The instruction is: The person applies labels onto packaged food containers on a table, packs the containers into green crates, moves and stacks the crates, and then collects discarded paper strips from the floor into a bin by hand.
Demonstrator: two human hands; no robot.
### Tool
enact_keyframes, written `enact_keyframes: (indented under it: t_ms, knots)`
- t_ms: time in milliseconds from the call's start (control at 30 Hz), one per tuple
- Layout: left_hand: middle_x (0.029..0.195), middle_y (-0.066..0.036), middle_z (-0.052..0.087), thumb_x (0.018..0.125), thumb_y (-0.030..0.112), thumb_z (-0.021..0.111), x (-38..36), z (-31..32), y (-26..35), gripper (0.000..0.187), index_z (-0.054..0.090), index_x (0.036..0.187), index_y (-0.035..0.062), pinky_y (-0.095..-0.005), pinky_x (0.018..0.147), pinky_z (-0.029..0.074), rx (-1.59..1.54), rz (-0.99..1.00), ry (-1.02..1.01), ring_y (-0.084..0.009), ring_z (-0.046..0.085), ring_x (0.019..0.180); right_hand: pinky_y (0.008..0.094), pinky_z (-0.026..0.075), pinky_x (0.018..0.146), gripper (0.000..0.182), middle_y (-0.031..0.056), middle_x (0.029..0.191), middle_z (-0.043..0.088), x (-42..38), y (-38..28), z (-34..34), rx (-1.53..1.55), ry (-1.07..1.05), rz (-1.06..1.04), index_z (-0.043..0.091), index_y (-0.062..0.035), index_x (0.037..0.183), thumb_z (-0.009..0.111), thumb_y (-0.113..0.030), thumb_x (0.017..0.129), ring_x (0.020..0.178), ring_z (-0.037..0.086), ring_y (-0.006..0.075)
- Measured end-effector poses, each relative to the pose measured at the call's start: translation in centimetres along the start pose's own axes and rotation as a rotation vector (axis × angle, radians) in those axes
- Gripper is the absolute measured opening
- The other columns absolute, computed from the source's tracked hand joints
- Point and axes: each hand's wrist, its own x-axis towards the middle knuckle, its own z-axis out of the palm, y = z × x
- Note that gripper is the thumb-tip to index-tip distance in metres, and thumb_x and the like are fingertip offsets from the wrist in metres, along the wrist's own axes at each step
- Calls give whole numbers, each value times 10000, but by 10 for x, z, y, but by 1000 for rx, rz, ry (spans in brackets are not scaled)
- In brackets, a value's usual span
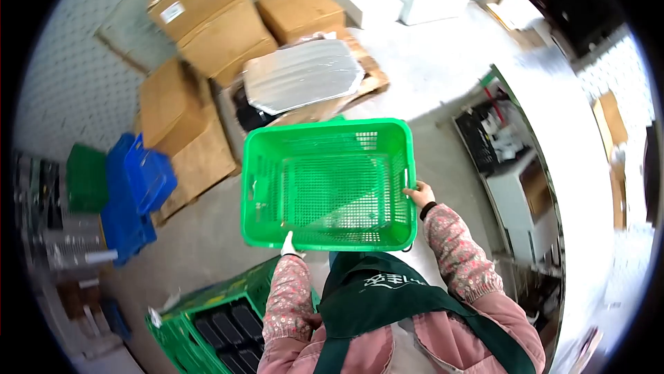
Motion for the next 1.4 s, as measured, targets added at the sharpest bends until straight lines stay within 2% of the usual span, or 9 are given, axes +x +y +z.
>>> enact_keyframes:
  t_ms: [367, 400, 533, 633, 800, 900, 967, 1100, 1400]
  knots:
    - [1087, -181, 555, 759, 60, 549, 17, -19, -37, 341, 493, 1085, -19, -496, 870, 483, -56, -195, 127, -367, 546, 1007, 417, 345, 1037, 1042, 244, 1386, 352, -53, 102, -6, -307, 232, 456, 230, -52, 1409, 790, -441, 622, 1266, 379, 363]
    - [1087, -181, 555, 759, 60, 549, 8, -13, -31, 341, 493, 1085, -19, -496, 870, 483, -57, -195, 130, -367, 546, 1007, 372, 493, 858, 910, 230, 1246, 515, -53, 127, 6, -46, 218, 642, 366, 44, 1319, 830, -299, 615, 1048, 582, 308]
    - [1048, -179, 563, 733, 20, 575, -2, -1, -9, 302, 513, 1025, -17, -488, 849, 499, -47, -141, 217, -343, 554, 1001, 369, 518, 733, 413, 140, 893, 679, -44, 97, 25, -60, 264, 435, 627, 6, 1015, 770, -177, 673, 834, 653, 238]
    - [981, -206, 583, 643, -49, 629, -34, 21, 20, 380, 510, 1003, -32, -549, 772, 529, -186, -65, 145, -367, 604, 895, 361, 494, 772, 311, 162, 883, 668, -25, 44, 34, -178, 297, 226, 619, -26, 992, 702, -169, 728, 844, 648, 271]
    - [1149, -223, 561, 776, 230, 605, -58, 25, 28, 455, 495, 1145, -13, -503, 963, 420, -24, -3, -80, -404, 547, 1051, 416, 466, 827, 369, 205, 965, 629, 28, -37, 51, -200, 145, 38, 547, -57, 1092, 621, -224, 773, 957, 598, 358]
    - [1273, -249, 461, 885, 363, 502, -47, 36, 39, 590, 340, 1309, -14, -533, 988, 381, -24, -410, -37, -433, 462, 1167, 426, 450, 879, 334, 189, 1043, 620, 45, -80, 63, -360, 155, 68, 541, -107, 1139, 533, -214, 822, 1009, 580, 352]
    - [1258, -257, 466, 895, 277, 494, -47, 50, 29, 513, 334, 1285, -17, -552, 979, 385, 212, -188, 8, -448, 487, 1132, 428, 457, 873, 279, 184, 1031, 627, 44, -95, 53, -491, 94, 106, 596, -107, 1060, 504, -241, 834, 1002, 587, 350]
    - [1120, -264, 550, 899, 169, 486, -41, 57, 33, 347, 391, 1187, 0, -547, 782, 511, 492, -216, 3, -452, 604, 904, 366, 509, 710, 190, 153, 806, 670, 22, -12, 35, -254, 59, -122, 646, -47, 863, 657, -207, 762, 780, 659, 275]
    - [1021, -100, 629, 877, 178, 574, -96, 284, 21, 313, 551, 1162, 52, -312, 586, 530, 1176, 105, -641, -227, 640, 804, 383, 484, 853, 291, 143, 964, 669, -195, 156, -6, -219, 199, 540, 665, -102, 996, 610, -234, 743, 942, 625, 304]
